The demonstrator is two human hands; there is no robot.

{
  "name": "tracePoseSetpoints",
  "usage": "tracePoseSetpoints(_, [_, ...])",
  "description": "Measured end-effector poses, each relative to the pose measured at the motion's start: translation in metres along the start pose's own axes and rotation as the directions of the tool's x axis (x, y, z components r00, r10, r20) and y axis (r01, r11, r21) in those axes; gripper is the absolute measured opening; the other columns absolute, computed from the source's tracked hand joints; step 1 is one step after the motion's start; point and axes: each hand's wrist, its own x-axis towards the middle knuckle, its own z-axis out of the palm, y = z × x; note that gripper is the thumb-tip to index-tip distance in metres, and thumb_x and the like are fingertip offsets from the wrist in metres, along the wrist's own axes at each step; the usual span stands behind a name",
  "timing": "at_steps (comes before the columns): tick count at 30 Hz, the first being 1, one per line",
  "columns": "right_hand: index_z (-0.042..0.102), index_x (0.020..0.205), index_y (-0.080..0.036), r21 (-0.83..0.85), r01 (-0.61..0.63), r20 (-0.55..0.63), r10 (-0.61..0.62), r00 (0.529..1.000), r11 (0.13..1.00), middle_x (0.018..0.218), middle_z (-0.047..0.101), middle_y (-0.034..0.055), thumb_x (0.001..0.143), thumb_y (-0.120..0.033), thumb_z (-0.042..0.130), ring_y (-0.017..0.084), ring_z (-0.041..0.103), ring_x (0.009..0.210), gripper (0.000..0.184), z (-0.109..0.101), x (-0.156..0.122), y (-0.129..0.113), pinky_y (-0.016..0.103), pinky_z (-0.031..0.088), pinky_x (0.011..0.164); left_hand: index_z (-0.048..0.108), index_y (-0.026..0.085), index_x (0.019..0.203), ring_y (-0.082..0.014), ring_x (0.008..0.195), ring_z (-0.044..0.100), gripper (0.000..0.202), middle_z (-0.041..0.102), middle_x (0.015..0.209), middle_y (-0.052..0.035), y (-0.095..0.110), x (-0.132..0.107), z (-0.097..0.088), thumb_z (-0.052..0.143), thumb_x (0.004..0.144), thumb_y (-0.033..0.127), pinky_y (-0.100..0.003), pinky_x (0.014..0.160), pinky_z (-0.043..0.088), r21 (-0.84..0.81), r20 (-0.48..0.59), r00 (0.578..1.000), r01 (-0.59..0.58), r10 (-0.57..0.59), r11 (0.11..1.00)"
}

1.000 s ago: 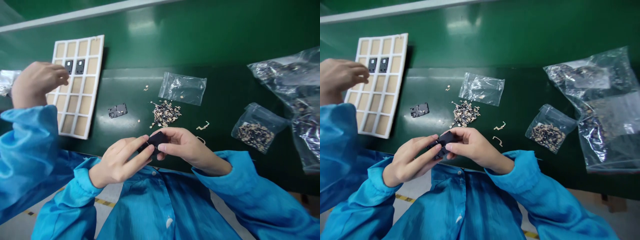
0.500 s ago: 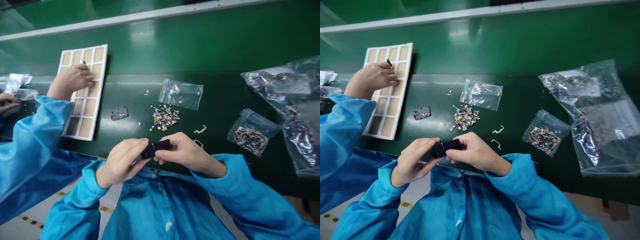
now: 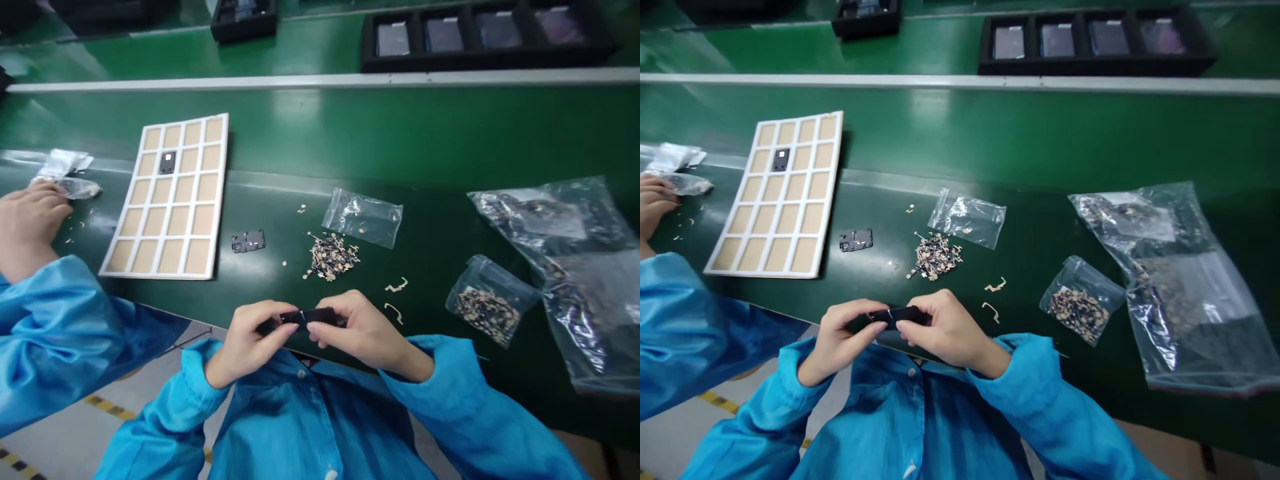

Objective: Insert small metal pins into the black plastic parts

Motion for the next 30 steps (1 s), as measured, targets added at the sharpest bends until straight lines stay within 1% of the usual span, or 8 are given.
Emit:
tracePoseSetpoints(10, [0.065,0.069,-0.015,-0.124,0.009,0.051,-0.003,0.999,0.992,0.06,0.064,0.0035,0.083,-0.039,0.06,0.016,0.058,0.053,0.028,0.009,0.004,0.007,0.025,0.044,0.047,0.065,0.015,0.094,-0.0113,0.055,0.065,0.018,0.068,0.065,-0.0009,-0.009,-0.023,0.003,0.065,0.086,0.03,-0.019,0.056,0.054,-0.056,-0.145,0.978,0.143,-0.149,0.988])
tracePoseSetpoints(15, [0.07,0.105,-0.015,-0.254,0.102,-0.125,-0.137,0.983,0.962,0.087,0.071,0.0083,0.084,-0.038,0.06,0.019,0.064,0.069,0.033,0.006,0.007,0.009,0.029,0.052,0.061,0.067,0.015,0.094,-0.0115,0.058,0.065,0.02,0.068,0.067,-0.0012,-0.027,-0.019,-0.022,0.064,0.085,0.032,-0.019,0.057,0.053,0.034,-0.309,0.931,0.213,-0.192,0.977])
tracePoseSetpoints(17, [0.07,0.107,-0.015,-0.295,0.117,-0.123,-0.159,0.979,0.948,0.09,0.071,0.0092,0.086,-0.037,0.058,0.02,0.065,0.072,0.032,0.005,0.006,0.008,0.03,0.053,0.063,0.067,0.014,0.097,-0.0118,0.058,0.065,0.022,0.068,0.067,-0.0011,-0.037,-0.011,-0.033,0.062,0.086,0.033,-0.02,0.059,0.053,0.079,-0.313,0.921,0.269,-0.233,0.96])
tracePoseSetpoints(19, [0.071,0.104,-0.016,-0.33,0.126,-0.092,-0.165,0.982,0.935,0.09,0.072,0.0095,0.088,-0.035,0.057,0.02,0.066,0.072,0.029,0.005,0.006,0.007,0.031,0.054,0.063,0.067,0.015,0.1,-0.0124,0.059,0.065,0.021,0.069,0.068,-0.001,-0.045,-0.001,-0.04,0.06,0.088,0.031,-0.021,0.06,0.052,0.18,-0.262,0.935,0.292,-0.241,0.939])
tracePoseSetpoints(22, [0.071,0.102,-0.017,-0.374,0.136,-0.074,-0.176,0.982,0.917,0.091,0.072,0.0096,0.089,-0.032,0.056,0.02,0.066,0.072,0.025,0.005,0.006,0.006,0.031,0.055,0.063,0.068,0.017,0.101,-0.0154,0.063,0.067,0.019,0.071,0.071,-0.0024,-0.051,0.011,-0.04,0.061,0.087,0.027,-0.022,0.06,0.048,0.472,-0.165,0.963,0.266,-0.212,0.84])
tracePoseSetpoints(26, [0.069,0.103,-0.017,-0.446,0.195,-0.056,-0.245,0.968,0.874,0.088,0.071,0.0074,0.092,-0.027,0.053,0.018,0.066,0.07,0.022,0.005,0.005,0.011,0.027,0.056,0.06,0.067,0.018,0.105,-0.0183,0.062,0.066,0.023,0.07,0.071,-0.0042,-0.054,0.013,-0.037,0.059,0.09,0.032,-0.024,0.054,0.042,0.777,-0.199,0.971,0.237,-0.128,0.583])
tracePoseSetpoints(28, [0.068,0.105,-0.016,-0.535,0.263,-0.053,-0.343,0.938,0.803,0.086,0.07,0.0065,0.094,-0.023,0.049,0.016,0.065,0.068,0.023,0.006,0.005,0.017,0.025,0.055,0.058,0.066,0.017,0.105,-0.0183,0.064,0.065,0.024,0.069,0.071,-0.0048,-0.055,0.011,-0.039,0.054,0.093,0.034,-0.025,0.057,0.043,0.827,-0.222,0.975,0.191,-0.004,0.529])
tracePoseSetpoints(30, [0.066,0.106,-0.013,-0.652,0.33,-0.042,-0.468,0.883,0.682,0.086,0.07,0.0069,0.096,-0.02,0.046,0.016,0.066,0.069,0.024,0.007,0.005,0.021,0.025,0.055,0.059,0.065,0.016,0.103,-0.0191,0.068,0.063,0.025,0.067,0.075,-0.0061,-0.056,0.01,-0.045,0.05,0.095,0.035,-0.028,0.062,0.045,0.858,-0.196,0.975,0.118,0.108,0.5])
